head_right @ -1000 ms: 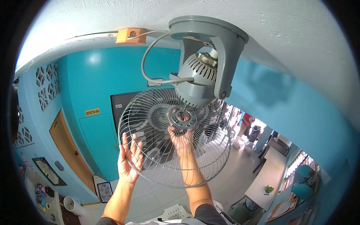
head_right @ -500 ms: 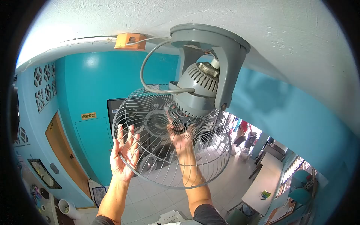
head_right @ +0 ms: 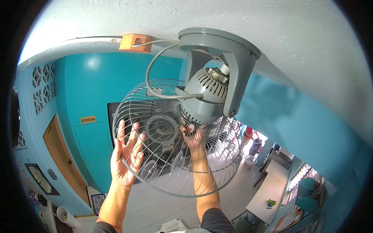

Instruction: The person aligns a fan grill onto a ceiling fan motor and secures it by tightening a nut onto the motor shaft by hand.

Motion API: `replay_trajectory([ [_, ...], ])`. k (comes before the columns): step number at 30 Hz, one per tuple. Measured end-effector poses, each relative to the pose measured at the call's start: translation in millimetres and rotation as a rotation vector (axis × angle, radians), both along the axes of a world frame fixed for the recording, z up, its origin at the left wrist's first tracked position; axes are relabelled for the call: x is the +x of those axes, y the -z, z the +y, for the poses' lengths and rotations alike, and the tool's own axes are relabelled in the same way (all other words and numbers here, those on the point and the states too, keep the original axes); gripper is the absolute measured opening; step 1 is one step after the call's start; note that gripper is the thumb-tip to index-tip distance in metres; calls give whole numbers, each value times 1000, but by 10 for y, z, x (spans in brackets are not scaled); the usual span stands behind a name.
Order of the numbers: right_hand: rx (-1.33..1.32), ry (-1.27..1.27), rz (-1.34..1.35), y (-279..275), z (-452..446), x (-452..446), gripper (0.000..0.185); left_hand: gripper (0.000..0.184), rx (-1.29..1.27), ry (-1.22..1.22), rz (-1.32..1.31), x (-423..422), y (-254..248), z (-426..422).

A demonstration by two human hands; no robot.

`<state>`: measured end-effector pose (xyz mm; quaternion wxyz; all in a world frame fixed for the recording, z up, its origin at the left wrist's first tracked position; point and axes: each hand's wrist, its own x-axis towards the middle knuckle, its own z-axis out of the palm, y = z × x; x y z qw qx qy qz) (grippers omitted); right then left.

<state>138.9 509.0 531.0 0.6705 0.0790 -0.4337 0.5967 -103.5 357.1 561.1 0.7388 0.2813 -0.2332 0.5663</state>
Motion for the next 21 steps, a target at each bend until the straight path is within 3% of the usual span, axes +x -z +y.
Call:
replay_trajectory([
  [4, -45, -78, -5, 10, 36, 77, 93, 49, 1, -1, 8, -9, 4, 49],
  [6, -61, -103, 99, -11, -29, 10, 77, 50, 1, -11, 18, -19, -23, 78],
  [8, -123, -124, 104, -43, -151, -57, 75, 50, 24, 15, 29, -48, -49, 108],
  [10, -53, -57, 134, 16, -137, -47, 74, 50, 29, 11, 36, -85, -81, 105],
  [11, 96, -19, 5, 29, -132, -19, 74, 50, 50, 13, 52, -101, -79, 114],
  [16, -49, 88, 107, -92, -272, -133, 80, 54, 102, 27, 57, -106, -90, 120],
  [18, 88, -177, 95, -106, -250, -108, 66, 71, 205, 14, 197, -100, -104, 109],
  [19, -73, -86, 46, -119, -204, -46, 82, 74, 246, 106, 218, -98, -111, 123],
  [21, 7, -71, 55, -149, -257, -114, 81, 82, 285, 267, 197, -85, -108, 120],
])
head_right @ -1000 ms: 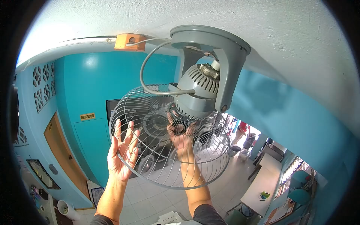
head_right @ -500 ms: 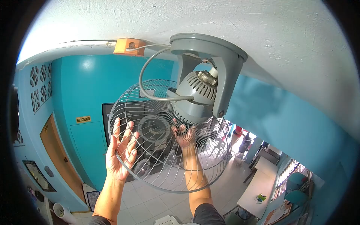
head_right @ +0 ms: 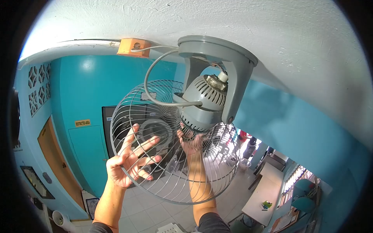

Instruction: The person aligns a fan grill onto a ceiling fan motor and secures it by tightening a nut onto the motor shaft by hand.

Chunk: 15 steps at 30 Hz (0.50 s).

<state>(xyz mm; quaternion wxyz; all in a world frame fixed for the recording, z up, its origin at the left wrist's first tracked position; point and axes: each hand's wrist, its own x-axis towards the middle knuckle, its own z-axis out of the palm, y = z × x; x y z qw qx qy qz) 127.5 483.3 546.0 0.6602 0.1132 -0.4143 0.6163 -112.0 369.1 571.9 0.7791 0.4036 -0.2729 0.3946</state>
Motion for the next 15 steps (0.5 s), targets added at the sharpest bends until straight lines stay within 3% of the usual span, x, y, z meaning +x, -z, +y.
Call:
replay_trajectory([
  [1, 79, 16, 6, -6, -13, -30, 80, 82, -2, 1, 4, 15, -6, 5],
  [2, 131, -19, -19, 11, 27, -19, 66, 83, 6, 26, -50, 34, -17, 15],
  [3, 130, -16, -17, -2, 14, -34, 66, 84, 14, 54, -105, 57, -33, 20],
  [6, 5, 48, 76, -97, -29, -88, 44, 85, -7, 83, -165, 116, -61, -34],
  [9, -142, 73, 92, -41, 70, -41, 42, 86, -4, 104, -210, 147, -27, -40],
  [10, -237, 186, 110, -69, -9, -96, 41, 87, -15, 111, -236, 160, -36, -54],
  [13, -70, 215, -40, 63, -75, -66, 40, 88, -28, 120, -266, 184, -54, -63],
  [15, -231, 297, -21, 238, -106, -63, 30, 88, -4, 118, -276, 180, -41, -43],
])
